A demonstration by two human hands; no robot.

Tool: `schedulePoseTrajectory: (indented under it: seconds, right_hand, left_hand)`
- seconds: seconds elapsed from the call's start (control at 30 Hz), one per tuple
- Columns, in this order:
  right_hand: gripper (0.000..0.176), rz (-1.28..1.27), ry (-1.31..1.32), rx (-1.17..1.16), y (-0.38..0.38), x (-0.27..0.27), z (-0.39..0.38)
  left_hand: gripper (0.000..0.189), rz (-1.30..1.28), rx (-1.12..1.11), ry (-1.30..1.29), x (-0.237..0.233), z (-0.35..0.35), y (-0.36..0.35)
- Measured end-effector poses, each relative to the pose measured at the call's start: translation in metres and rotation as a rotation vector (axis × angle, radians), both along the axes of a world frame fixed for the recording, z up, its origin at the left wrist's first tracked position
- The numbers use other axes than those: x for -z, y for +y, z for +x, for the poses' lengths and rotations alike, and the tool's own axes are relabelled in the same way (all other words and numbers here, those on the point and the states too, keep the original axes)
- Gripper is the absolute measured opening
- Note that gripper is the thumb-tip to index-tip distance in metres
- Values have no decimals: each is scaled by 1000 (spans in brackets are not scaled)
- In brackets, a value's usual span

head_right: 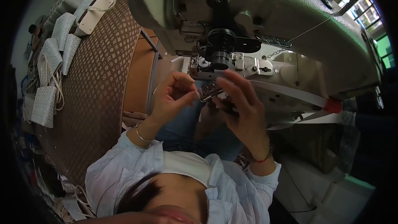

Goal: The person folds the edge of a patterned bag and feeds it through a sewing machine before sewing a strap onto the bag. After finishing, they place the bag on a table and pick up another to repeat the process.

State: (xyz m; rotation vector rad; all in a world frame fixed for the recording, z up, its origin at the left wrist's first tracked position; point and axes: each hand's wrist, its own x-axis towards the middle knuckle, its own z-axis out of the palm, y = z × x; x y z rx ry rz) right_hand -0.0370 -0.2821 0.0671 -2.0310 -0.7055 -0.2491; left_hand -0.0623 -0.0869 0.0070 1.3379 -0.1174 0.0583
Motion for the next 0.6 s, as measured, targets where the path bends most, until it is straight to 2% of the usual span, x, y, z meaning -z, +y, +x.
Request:
schedulePoseTrajectory:
  seconds: [0.03,0.1,0.13,0.2,0.3,0.4,0.6]
  right_hand:
    - [25,0,7,-2,-4,-1,2]
    - [22,-62,-145,306,-17,-1,9]
    - [22,-63,-140,303,-25,3,15]
    - [16,-126,-351,327,-38,15,24]
    - [13,-69,-250,340,-38,19,28]
    - [11,-33,-151,349,-37,18,31]
    - [10,41,-179,386,-33,21,40]
  left_hand:
    - [28,0,-2,7,0,-1,-1]
    - [27,-152,104,177,-1,-2,-3]
    - [27,-153,101,181,1,-2,-3]
    - [26,-327,132,298,5,-2,-5]
    - [26,-477,156,297,6,-3,-5]
    - [27,-484,179,267,7,-2,-5]
    - [31,-381,219,284,1,0,-3]
